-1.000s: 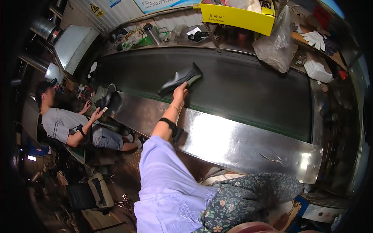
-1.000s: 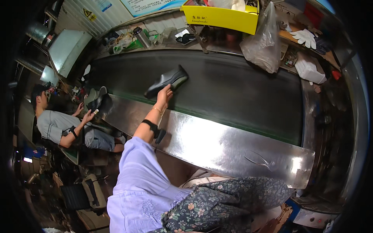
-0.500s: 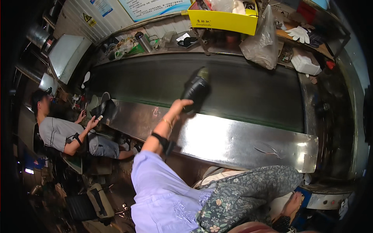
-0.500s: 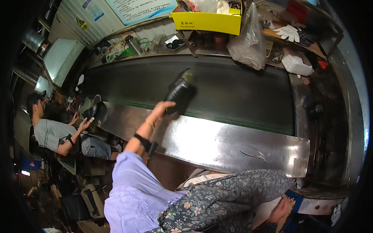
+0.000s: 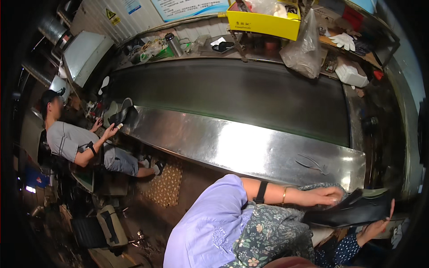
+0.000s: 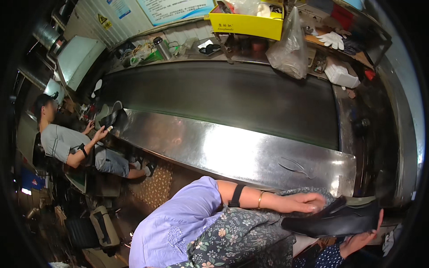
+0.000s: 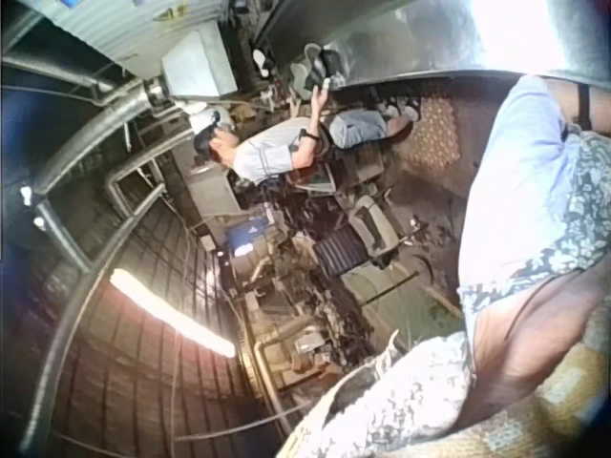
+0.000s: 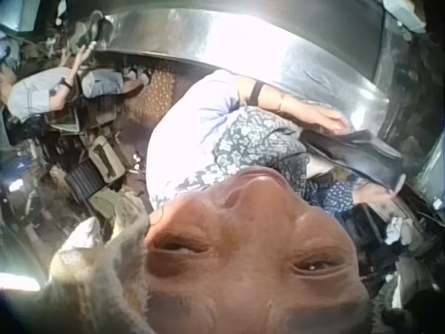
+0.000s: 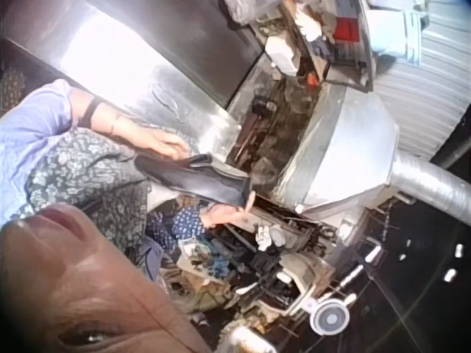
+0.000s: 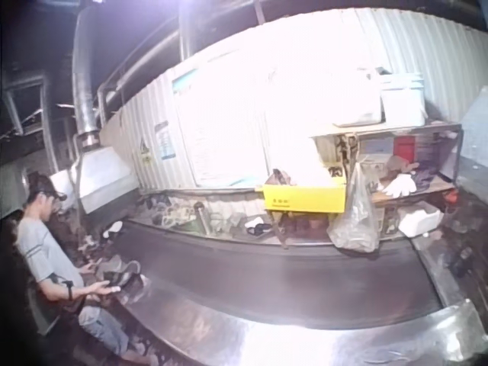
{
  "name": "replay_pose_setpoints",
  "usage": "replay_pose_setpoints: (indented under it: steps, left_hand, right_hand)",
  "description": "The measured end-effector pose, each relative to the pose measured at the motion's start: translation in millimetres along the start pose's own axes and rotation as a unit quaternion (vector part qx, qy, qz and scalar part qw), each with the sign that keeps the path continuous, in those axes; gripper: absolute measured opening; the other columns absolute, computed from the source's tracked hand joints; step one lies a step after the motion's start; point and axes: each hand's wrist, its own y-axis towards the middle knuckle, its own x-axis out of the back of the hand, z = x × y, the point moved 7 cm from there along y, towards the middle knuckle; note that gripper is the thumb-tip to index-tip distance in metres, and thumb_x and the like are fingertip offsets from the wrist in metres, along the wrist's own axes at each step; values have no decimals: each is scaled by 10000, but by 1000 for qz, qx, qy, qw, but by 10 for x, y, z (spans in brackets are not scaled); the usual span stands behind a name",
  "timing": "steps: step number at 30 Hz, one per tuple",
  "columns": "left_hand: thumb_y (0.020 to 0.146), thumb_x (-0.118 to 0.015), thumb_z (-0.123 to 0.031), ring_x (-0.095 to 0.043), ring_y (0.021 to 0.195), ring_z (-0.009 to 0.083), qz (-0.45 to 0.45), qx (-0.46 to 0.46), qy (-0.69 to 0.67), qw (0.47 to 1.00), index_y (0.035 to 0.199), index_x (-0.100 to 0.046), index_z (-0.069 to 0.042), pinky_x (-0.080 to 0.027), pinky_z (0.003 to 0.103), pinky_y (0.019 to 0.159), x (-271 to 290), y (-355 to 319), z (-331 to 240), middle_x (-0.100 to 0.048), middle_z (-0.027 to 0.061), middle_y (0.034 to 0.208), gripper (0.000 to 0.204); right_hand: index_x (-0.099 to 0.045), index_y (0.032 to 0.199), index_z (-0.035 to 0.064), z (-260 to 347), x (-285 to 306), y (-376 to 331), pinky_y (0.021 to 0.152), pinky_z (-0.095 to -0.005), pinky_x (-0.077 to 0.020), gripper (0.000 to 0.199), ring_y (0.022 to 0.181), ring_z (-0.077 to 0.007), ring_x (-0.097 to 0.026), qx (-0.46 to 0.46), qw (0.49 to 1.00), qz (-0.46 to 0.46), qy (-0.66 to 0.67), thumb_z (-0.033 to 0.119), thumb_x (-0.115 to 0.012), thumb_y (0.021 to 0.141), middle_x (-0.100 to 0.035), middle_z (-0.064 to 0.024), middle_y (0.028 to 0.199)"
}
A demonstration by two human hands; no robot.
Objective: The worker is performing various steps in the shoe manufacturing process, including assembling shoe uppers and soles, using industrial machinery, and managing components on a conveyor belt.
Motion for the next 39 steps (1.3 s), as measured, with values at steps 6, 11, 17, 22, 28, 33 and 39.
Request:
replay_pose_setpoints:
  steps: [6,11,17,22,28,33,39]
  left_hand:
    - [679,-837,-313,-220,1442,411,-66,-130,425,893,1494,-220,11,-250,431,1162,-200,411,-86,-183,294,1546,1072]
    - [727,-771,-168,-255,1427,413,-118,-98,452,879,1403,-364,3,-281,435,1149,-7,411,227,-233,257,1542,807]
    - [749,-719,-83,-453,1279,309,-46,-132,404,904,1308,-491,-63,-357,402,1095,24,780,35,-480,162,1352,604]
    - [842,-720,-90,-602,1015,160,-111,31,216,970,1281,-550,-77,-504,304,891,234,839,125,-621,64,1113,471]
    - [850,-736,-90,-592,935,137,-150,106,212,960,1283,-510,-50,-498,272,806,348,717,596,-623,61,1059,490]
    - [862,-727,-88,-586,905,118,-141,144,195,960,1284,-489,-39,-487,252,779,334,906,669,-620,41,1038,487]
    - [863,-719,-88,-565,805,92,-128,135,213,959,1276,-483,-29,-475,238,687,208,1015,580,-627,32,964,479]
  right_hand:
    - [-548,1281,-77,-891,-258,-848,947,-346,-467,531,1100,-280,-622,-89,907,295,-286,-11,-609,758,-635,-185,1246]
    - [-346,1439,-55,-1385,54,-1319,1093,-348,-330,571,1295,-275,-465,-186,974,122,-36,196,-554,970,-448,-189,1453]
    - [-598,1193,-87,-1717,637,-1869,902,-294,-470,343,1012,-169,-606,-272,930,41,-246,181,-565,982,-680,-157,1073]
    - [-639,1091,-70,-1661,583,-1756,821,-261,-495,410,931,-147,-625,-326,937,33,-119,315,-621,951,-693,-103,1004]
    - [-519,1307,-34,-1823,246,-2017,1014,-376,-415,526,1142,-321,-588,-379,915,44,-133,398,-360,1052,-631,-206,1208]
    - [-629,983,-37,-1593,97,-1693,778,-428,-530,392,825,-381,-673,-210,882,159,-391,295,-423,1023,-681,-211,805]
    - [-578,909,-20,-1218,74,-1429,555,-391,-532,244,613,-305,-667,-28,816,143,-559,208,-505,956,-655,-189,698]
